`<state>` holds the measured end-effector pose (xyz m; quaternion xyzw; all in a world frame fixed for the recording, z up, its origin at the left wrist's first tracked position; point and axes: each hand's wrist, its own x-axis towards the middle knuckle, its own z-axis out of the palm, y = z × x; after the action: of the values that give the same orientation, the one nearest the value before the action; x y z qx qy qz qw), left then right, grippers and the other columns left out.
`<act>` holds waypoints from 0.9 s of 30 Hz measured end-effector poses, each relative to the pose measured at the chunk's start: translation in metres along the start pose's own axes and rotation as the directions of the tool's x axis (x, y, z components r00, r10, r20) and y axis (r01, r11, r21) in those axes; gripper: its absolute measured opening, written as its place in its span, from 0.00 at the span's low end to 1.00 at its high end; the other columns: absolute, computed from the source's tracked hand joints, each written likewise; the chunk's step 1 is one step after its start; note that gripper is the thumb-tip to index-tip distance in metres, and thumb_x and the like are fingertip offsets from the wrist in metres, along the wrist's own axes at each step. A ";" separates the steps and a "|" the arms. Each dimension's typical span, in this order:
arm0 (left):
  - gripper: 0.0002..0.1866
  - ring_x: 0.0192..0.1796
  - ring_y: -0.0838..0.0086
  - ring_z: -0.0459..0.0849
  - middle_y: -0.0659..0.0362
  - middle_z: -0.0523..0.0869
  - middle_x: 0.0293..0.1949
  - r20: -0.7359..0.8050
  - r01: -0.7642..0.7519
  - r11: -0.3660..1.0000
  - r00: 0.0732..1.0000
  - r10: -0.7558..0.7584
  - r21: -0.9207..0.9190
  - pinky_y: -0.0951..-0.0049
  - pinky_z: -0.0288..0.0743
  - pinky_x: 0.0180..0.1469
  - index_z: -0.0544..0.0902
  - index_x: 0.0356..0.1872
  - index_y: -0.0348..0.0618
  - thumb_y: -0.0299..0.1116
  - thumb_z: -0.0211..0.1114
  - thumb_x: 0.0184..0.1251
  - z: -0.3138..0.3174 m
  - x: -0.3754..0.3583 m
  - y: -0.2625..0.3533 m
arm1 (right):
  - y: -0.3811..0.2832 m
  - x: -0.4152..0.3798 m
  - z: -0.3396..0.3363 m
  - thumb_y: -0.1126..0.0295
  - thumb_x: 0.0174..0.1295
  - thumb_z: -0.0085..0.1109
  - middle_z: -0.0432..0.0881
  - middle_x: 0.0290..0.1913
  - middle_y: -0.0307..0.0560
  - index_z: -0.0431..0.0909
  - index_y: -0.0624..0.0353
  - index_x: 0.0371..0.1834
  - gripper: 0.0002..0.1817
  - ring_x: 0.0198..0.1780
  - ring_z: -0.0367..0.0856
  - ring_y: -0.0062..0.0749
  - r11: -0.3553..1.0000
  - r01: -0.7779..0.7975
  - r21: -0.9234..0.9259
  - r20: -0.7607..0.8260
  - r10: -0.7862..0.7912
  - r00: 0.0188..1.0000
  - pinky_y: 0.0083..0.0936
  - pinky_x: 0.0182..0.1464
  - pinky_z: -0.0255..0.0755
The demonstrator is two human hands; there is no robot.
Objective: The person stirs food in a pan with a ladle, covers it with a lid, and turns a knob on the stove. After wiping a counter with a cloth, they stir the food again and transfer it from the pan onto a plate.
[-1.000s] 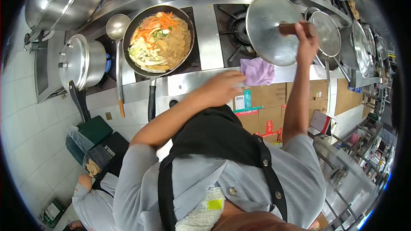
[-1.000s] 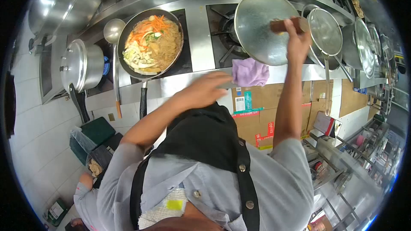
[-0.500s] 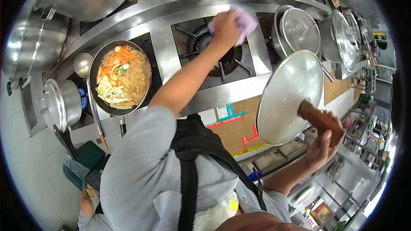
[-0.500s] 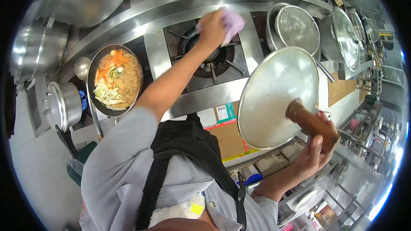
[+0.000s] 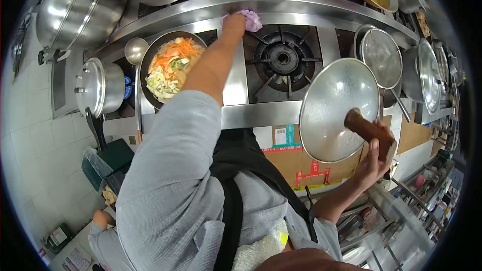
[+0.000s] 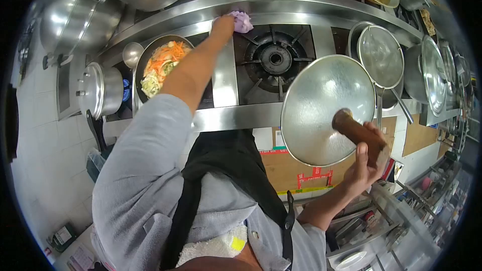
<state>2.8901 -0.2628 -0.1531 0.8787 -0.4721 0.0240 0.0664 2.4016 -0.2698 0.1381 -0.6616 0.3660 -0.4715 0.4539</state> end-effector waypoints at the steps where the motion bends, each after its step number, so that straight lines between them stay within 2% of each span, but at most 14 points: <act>1: 0.12 0.43 0.61 0.83 0.53 0.84 0.41 -0.020 0.067 0.998 0.998 -0.067 0.020 0.60 0.75 0.47 0.83 0.38 0.45 0.32 0.52 0.59 -0.006 -0.015 0.004 | 0.000 0.004 0.006 0.69 0.54 0.61 0.75 0.49 0.61 0.69 0.72 0.52 0.25 0.53 0.74 0.46 1.000 0.015 0.024 0.024 -0.016 1.000 0.38 0.58 0.65; 2: 0.11 0.41 0.60 0.83 0.54 0.84 0.40 -0.089 0.131 0.991 0.987 -0.133 -0.035 0.58 0.75 0.43 0.83 0.35 0.46 0.32 0.53 0.57 -0.027 -0.039 0.018 | 0.000 0.008 0.011 0.70 0.54 0.61 0.76 0.50 0.60 0.69 0.72 0.53 0.24 0.53 0.74 0.45 0.999 0.025 0.048 0.048 -0.028 0.998 0.37 0.59 0.65; 4: 0.10 0.40 0.60 0.83 0.53 0.84 0.38 0.022 0.148 0.989 0.989 -0.148 -0.023 0.58 0.74 0.41 0.83 0.34 0.46 0.32 0.54 0.57 -0.021 -0.069 0.023 | -0.004 0.015 0.023 0.71 0.53 0.63 0.77 0.49 0.57 0.70 0.70 0.53 0.25 0.53 0.75 0.41 0.995 0.031 0.095 0.084 -0.039 0.996 0.36 0.58 0.65; 6: 0.09 0.38 0.61 0.82 0.55 0.83 0.34 -0.072 0.099 0.990 0.993 -0.092 0.100 0.59 0.73 0.40 0.82 0.33 0.45 0.33 0.54 0.56 -0.024 -0.120 0.038 | -0.008 0.023 0.039 0.73 0.55 0.62 0.77 0.50 0.56 0.70 0.68 0.52 0.22 0.52 0.76 0.39 0.986 0.034 0.163 0.134 -0.056 0.989 0.35 0.58 0.66; 8: 0.10 0.42 0.62 0.79 0.54 0.81 0.37 0.033 0.002 0.988 0.999 -0.007 0.152 0.60 0.72 0.45 0.80 0.37 0.43 0.33 0.54 0.56 -0.058 -0.187 0.061 | -0.020 0.030 0.060 0.74 0.56 0.60 0.77 0.50 0.56 0.70 0.68 0.52 0.21 0.52 0.76 0.38 0.982 0.039 0.183 0.205 -0.077 0.976 0.34 0.58 0.66; 10: 0.10 0.42 0.62 0.78 0.53 0.79 0.38 0.020 -0.051 0.997 0.999 0.050 0.054 0.61 0.72 0.44 0.78 0.38 0.41 0.29 0.53 0.55 -0.056 -0.252 0.075 | -0.025 0.037 0.087 0.74 0.56 0.60 0.78 0.49 0.55 0.71 0.67 0.52 0.20 0.52 0.76 0.36 0.973 0.048 0.227 0.281 -0.113 0.953 0.32 0.57 0.67; 11: 0.10 0.44 0.63 0.77 0.54 0.78 0.39 0.142 -0.044 0.999 0.989 0.045 -0.009 0.61 0.70 0.47 0.78 0.36 0.42 0.27 0.53 0.54 -0.050 -0.278 0.083 | -0.033 0.038 0.108 0.74 0.56 0.60 0.78 0.49 0.54 0.72 0.67 0.51 0.19 0.51 0.76 0.35 0.973 0.046 0.227 0.302 -0.115 0.946 0.30 0.56 0.67; 12: 0.10 0.49 0.60 0.75 0.51 0.78 0.42 0.187 -0.104 0.966 0.971 0.150 -0.235 0.61 0.67 0.53 0.78 0.37 0.38 0.25 0.54 0.53 -0.076 -0.302 0.086 | -0.030 0.040 0.128 0.74 0.55 0.61 0.78 0.48 0.53 0.72 0.67 0.51 0.20 0.50 0.76 0.34 0.973 0.054 0.225 0.351 -0.133 0.927 0.29 0.56 0.67; 15: 0.15 0.55 0.57 0.72 0.48 0.77 0.48 0.115 -0.036 0.895 0.989 0.096 -0.444 0.61 0.63 0.58 0.77 0.43 0.35 0.22 0.54 0.52 -0.091 -0.331 0.084 | -0.036 0.031 0.201 0.69 0.54 0.65 0.79 0.46 0.47 0.74 0.65 0.47 0.20 0.48 0.77 0.28 0.958 0.034 0.284 0.511 -0.181 0.841 0.26 0.54 0.68; 18: 0.20 0.59 0.54 0.70 0.45 0.75 0.52 0.104 0.143 0.854 0.989 -0.105 -0.500 0.61 0.63 0.61 0.75 0.51 0.35 0.22 0.53 0.53 -0.127 -0.368 0.085 | -0.025 0.011 0.286 0.66 0.51 0.68 0.80 0.40 0.41 0.77 0.59 0.43 0.18 0.42 0.76 0.24 0.954 0.121 0.275 0.640 -0.276 0.718 0.24 0.49 0.69; 21: 0.21 0.58 0.55 0.72 0.45 0.75 0.54 0.403 0.366 0.700 0.907 -0.121 -0.614 0.62 0.64 0.60 0.73 0.54 0.37 0.25 0.55 0.56 -0.165 -0.424 0.053 | -0.004 -0.021 0.364 0.65 0.50 0.68 0.81 0.39 0.44 0.77 0.61 0.42 0.18 0.41 0.78 0.27 0.949 0.126 0.288 0.703 -0.299 0.645 0.24 0.47 0.69; 23: 0.20 0.56 0.54 0.74 0.44 0.77 0.52 0.282 0.427 0.645 0.904 -0.321 -0.634 0.61 0.67 0.59 0.73 0.54 0.37 0.28 0.56 0.58 -0.169 -0.484 0.032 | 0.016 -0.034 0.410 0.64 0.49 0.68 0.82 0.39 0.45 0.77 0.62 0.42 0.19 0.41 0.78 0.29 0.960 0.153 0.235 0.744 -0.279 0.607 0.25 0.47 0.70; 25: 0.20 0.54 0.54 0.76 0.43 0.78 0.50 0.298 0.643 0.482 0.734 -0.610 -0.596 0.62 0.69 0.57 0.74 0.53 0.38 0.29 0.57 0.58 -0.155 -0.552 0.016 | 0.013 -0.054 0.434 0.61 0.47 0.69 0.82 0.38 0.47 0.77 0.63 0.42 0.22 0.39 0.80 0.31 0.961 0.214 0.172 0.737 -0.270 0.620 0.27 0.46 0.71; 27: 0.19 0.48 0.55 0.80 0.43 0.81 0.44 0.390 0.788 0.254 0.522 -0.758 -0.561 0.63 0.74 0.50 0.75 0.52 0.37 0.29 0.56 0.58 -0.130 -0.629 0.000 | 0.004 -0.073 0.446 0.61 0.46 0.70 0.82 0.37 0.47 0.77 0.63 0.42 0.23 0.38 0.80 0.31 0.966 0.253 0.059 0.755 -0.209 0.622 0.28 0.46 0.71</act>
<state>2.5454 0.2750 -0.0906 0.9023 0.0454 -0.2043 0.3770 2.8072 -0.0905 0.0494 -0.8503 0.0688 -0.1982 0.4826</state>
